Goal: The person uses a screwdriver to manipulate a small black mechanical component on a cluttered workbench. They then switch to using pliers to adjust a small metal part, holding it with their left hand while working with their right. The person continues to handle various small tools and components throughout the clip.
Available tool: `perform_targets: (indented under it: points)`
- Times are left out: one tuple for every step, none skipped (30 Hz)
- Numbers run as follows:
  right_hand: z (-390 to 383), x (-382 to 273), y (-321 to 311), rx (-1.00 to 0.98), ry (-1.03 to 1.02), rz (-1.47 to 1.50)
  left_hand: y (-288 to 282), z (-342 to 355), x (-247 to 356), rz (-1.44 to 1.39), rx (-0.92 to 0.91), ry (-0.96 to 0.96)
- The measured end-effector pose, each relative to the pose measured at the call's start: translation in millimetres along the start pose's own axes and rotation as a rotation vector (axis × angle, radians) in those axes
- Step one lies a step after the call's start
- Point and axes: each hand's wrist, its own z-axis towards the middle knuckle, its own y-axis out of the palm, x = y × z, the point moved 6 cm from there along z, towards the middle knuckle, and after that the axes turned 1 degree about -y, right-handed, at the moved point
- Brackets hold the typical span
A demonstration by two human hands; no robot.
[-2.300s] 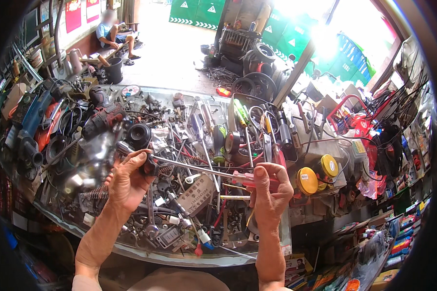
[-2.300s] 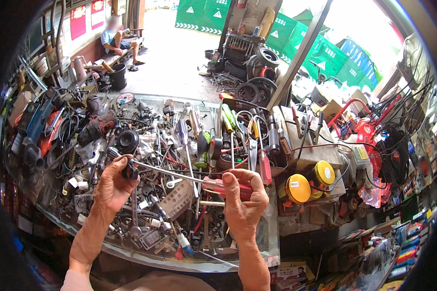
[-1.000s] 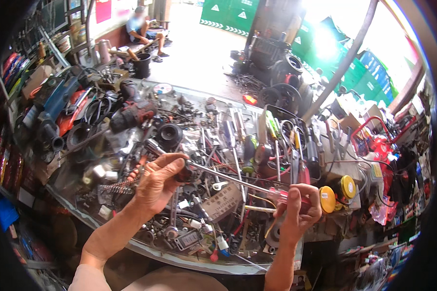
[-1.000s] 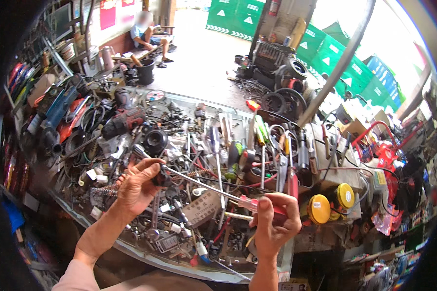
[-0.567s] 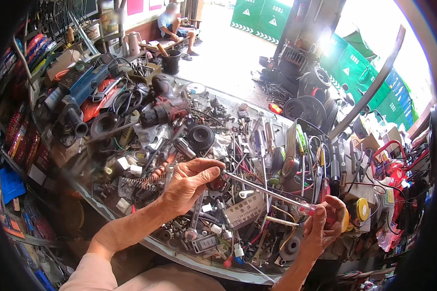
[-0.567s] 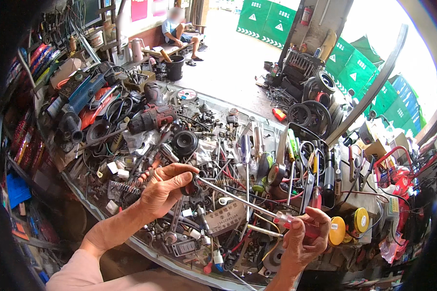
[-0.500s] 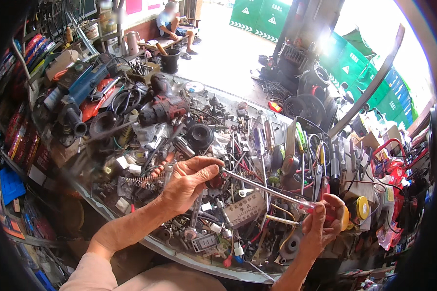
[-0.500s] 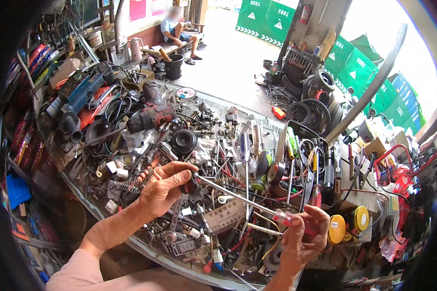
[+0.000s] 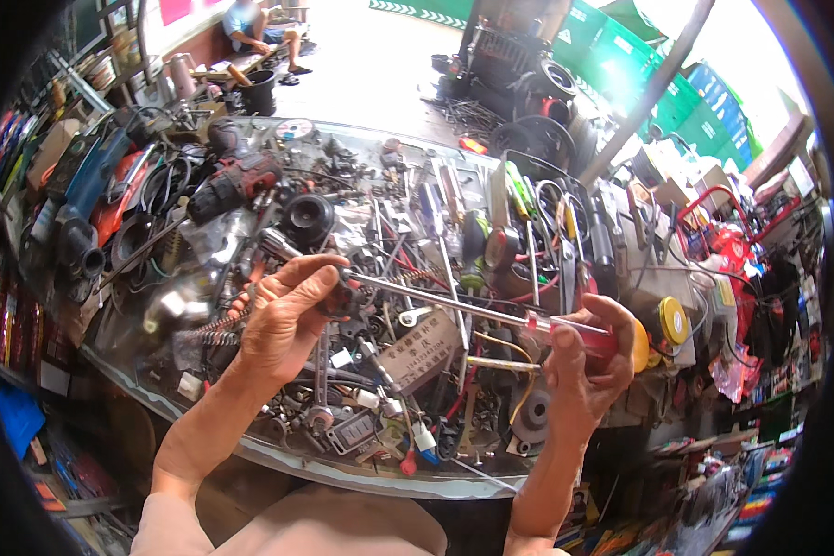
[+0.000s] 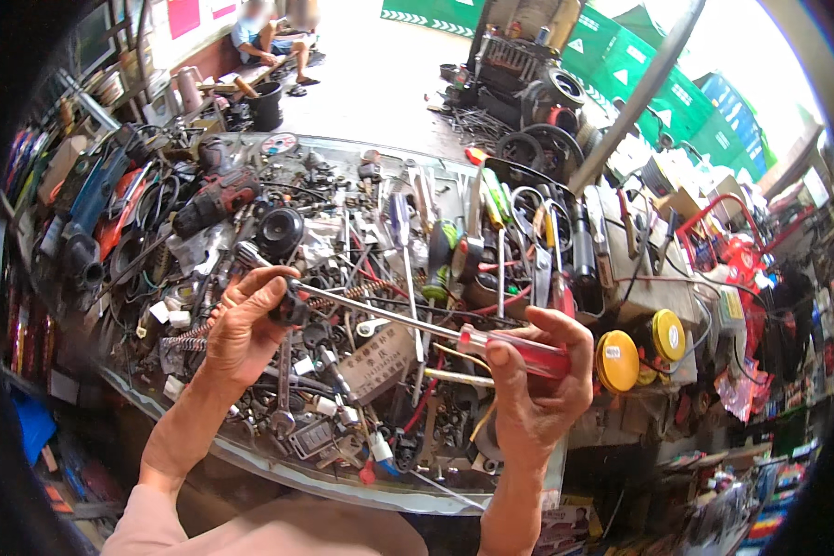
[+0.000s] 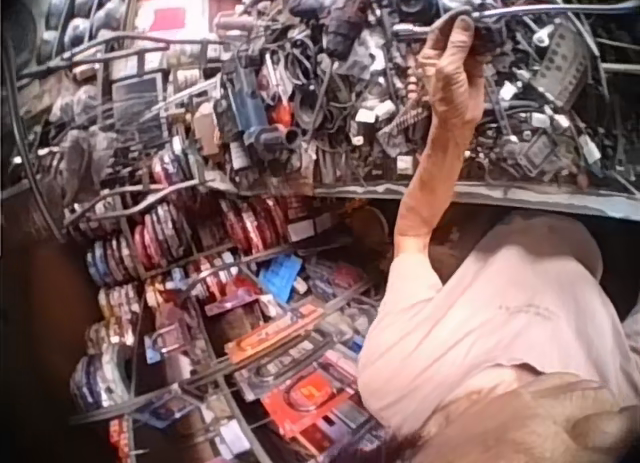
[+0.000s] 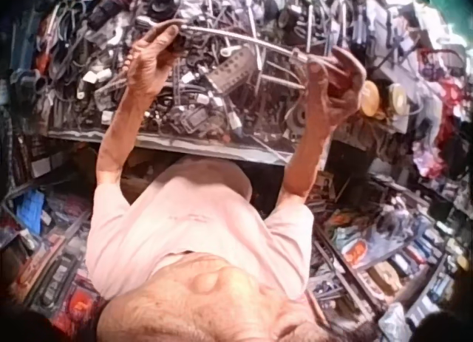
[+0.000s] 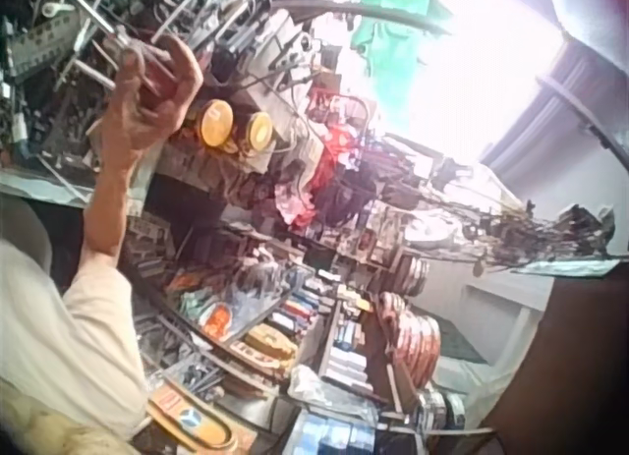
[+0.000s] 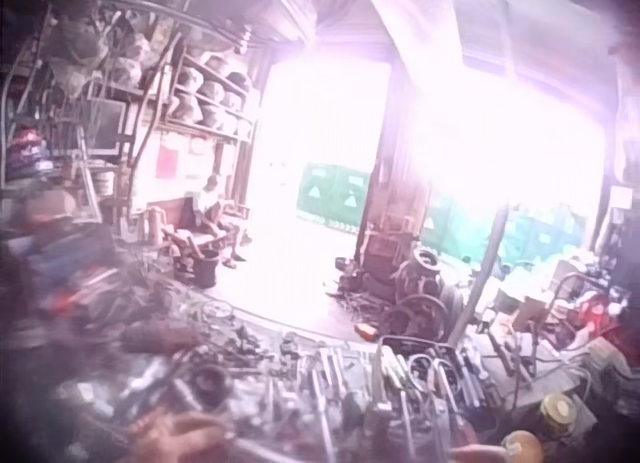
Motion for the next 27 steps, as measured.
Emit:
perform_targets:
  points:
    - [1.1,1.8,-2.6,-0.007,-0.003,-0.03,0.0,0.2,0.9,0.004,0.002,0.017]
    - [0.5,1.5,-0.7,0.024,0.017,-0.004,0.7,0.1,2.2,0.008,0.004,0.035]
    - [0.4,4.7,-0.5,0.032,0.068,0.014,0.4,-1.2,4.6,0.021,0.053,0.039]
    - [-0.2,8.7,-0.7,0.039,0.118,0.033,1.8,-1.9,6.1,0.021,0.078,0.054]
    - [-0.9,10.7,0.2,0.061,0.131,0.031,4.2,-2.8,8.3,0.016,0.08,0.052]
    - [-1.7,10.6,0.3,0.047,0.159,0.018,5.2,-3.4,9.9,0.01,0.084,0.051]
    - [-1.9,9.2,1.2,0.039,0.148,0.019,5.3,-2.9,9.4,0.005,0.064,0.039]
    - [-1.8,7.6,2.9,0.025,0.136,0.021,3.6,-2.5,8.4,0.008,0.079,0.022]
    - [-1.6,6.0,3.1,0.008,0.09,0.016,2.0,-2.1,7.1,0.011,0.094,0.006]
    - [-1.6,6.1,3.4,-0.01,0.044,0.011,0.8,-1.6,5.4,0.014,0.111,-0.009]
    - [-1.7,5.2,5.2,-0.032,-0.001,0.009,-0.8,-0.2,2.9,0.013,0.111,-0.011]
    - [-1.9,3.3,6.8,-0.05,-0.03,0.024,-0.7,-0.1,1.9,0.019,0.122,-0.011]
    - [-2.2,1.2,8.3,-0.068,-0.059,0.039,0.3,-0.2,0.6,0.024,0.132,-0.01]
    - [-2.8,-0.2,9.9,-0.086,-0.087,0.055,0.4,-0.2,-0.4,0.031,0.142,-0.01]
    - [-3.5,-1.8,11.4,-0.103,-0.116,0.071,-0.2,0.2,-1.8,0.039,0.14,-0.006]
    - [-4.1,-2.1,11.3,-0.096,-0.091,0.069,-1.7,0.8,-2.8,0.044,0.127,-0.008]
    - [-5.0,-4.5,11.1,-0.089,-0.067,0.065,-3.7,1.3,-3.4,0.048,0.114,-0.01]
    - [-5.4,-5.2,10.8,-0.083,-0.043,0.061,-4.4,1.2,-3.7,0.051,0.102,-0.012]
    - [-4.6,-5.0,9.3,-0.066,-0.051,0.048,-4.5,0.2,-3.9,0.075,0.108,-0.012]
    - [-3.2,-4.3,7.0,-0.046,-0.061,0.035,-3.3,-0.1,-4.7,0.091,0.097,-0.009]
    - [-2.0,-4.4,4.8,-0.026,-0.071,0.021,-2.2,-0.3,-6.0,0.107,0.085,-0.006]
    - [-1.2,-4.9,4.1,-0.026,-0.069,0.023,-0.6,-0.8,-7.1,0.123,0.074,-0.003]
    - [-0.2,-4.7,4.4,-0.026,-0.068,0.031,-0.2,-1.8,-6.3,0.149,0.086,0.0]
    - [0.7,-4.5,4.8,-0.026,-0.066,0.039,-0.2,-2.4,-6.5,0.154,0.084,-0.001]
    - [0.6,-4.0,3.7,-0.006,-0.05,0.036,-0.7,-2.8,-7.0,0.158,0.083,-0.002]
    - [-0.8,-3.5,3.7,0.013,-0.032,0.039,-1.5,-3.1,-4.7,0.169,0.085,0.0]
    - [-2.3,-3.4,3.6,0.031,-0.014,0.042,2.1,-3.8,-3.1,0.15,0.092,-0.019]
